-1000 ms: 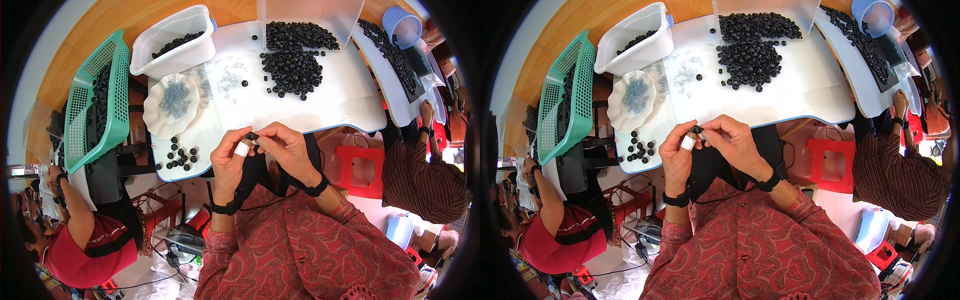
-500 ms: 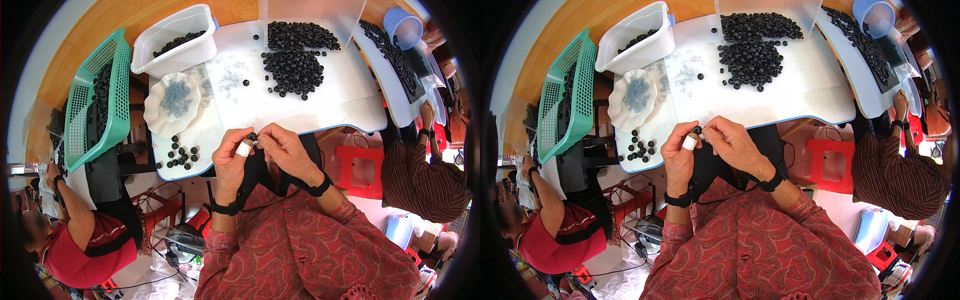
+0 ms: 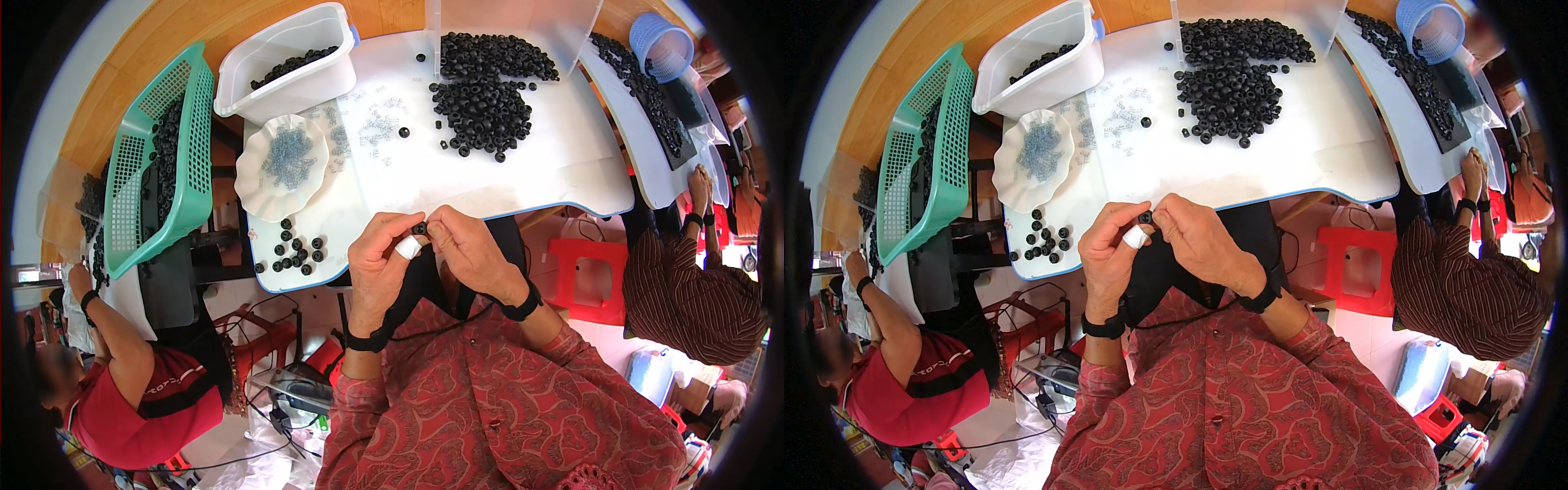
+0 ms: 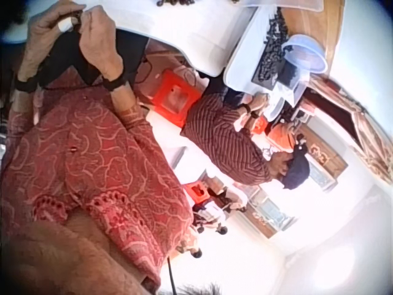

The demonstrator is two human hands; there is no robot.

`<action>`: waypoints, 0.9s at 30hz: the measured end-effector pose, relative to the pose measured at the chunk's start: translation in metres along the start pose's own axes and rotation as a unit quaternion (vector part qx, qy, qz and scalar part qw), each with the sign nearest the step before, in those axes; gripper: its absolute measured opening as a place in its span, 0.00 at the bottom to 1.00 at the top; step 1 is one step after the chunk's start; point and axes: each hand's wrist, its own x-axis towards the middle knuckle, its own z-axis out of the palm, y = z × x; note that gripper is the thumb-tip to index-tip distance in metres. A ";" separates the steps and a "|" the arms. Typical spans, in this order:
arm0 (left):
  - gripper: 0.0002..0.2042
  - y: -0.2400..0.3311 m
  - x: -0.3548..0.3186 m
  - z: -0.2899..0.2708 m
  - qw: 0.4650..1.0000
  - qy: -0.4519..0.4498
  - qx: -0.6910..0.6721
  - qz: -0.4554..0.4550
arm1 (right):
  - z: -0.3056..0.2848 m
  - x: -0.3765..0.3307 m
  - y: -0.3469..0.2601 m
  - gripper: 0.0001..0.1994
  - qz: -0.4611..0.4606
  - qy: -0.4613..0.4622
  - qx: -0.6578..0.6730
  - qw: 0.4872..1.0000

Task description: Sorting and inspecting small black plastic or rubber components at a production table.

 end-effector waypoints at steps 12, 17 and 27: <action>0.12 0.008 -0.002 0.000 0.999 -0.010 -0.027 -0.028 | 0.000 0.000 -0.007 0.05 -0.167 0.073 -0.200 0.963; 0.12 0.013 -0.004 0.002 0.997 -0.015 0.075 0.029 | -0.008 0.000 -0.008 0.05 -0.144 0.041 -0.118 0.982; 0.12 0.027 -0.008 0.004 1.000 -0.012 -0.002 -0.006 | -0.014 -0.002 -0.025 0.06 -0.220 0.047 -0.206 0.952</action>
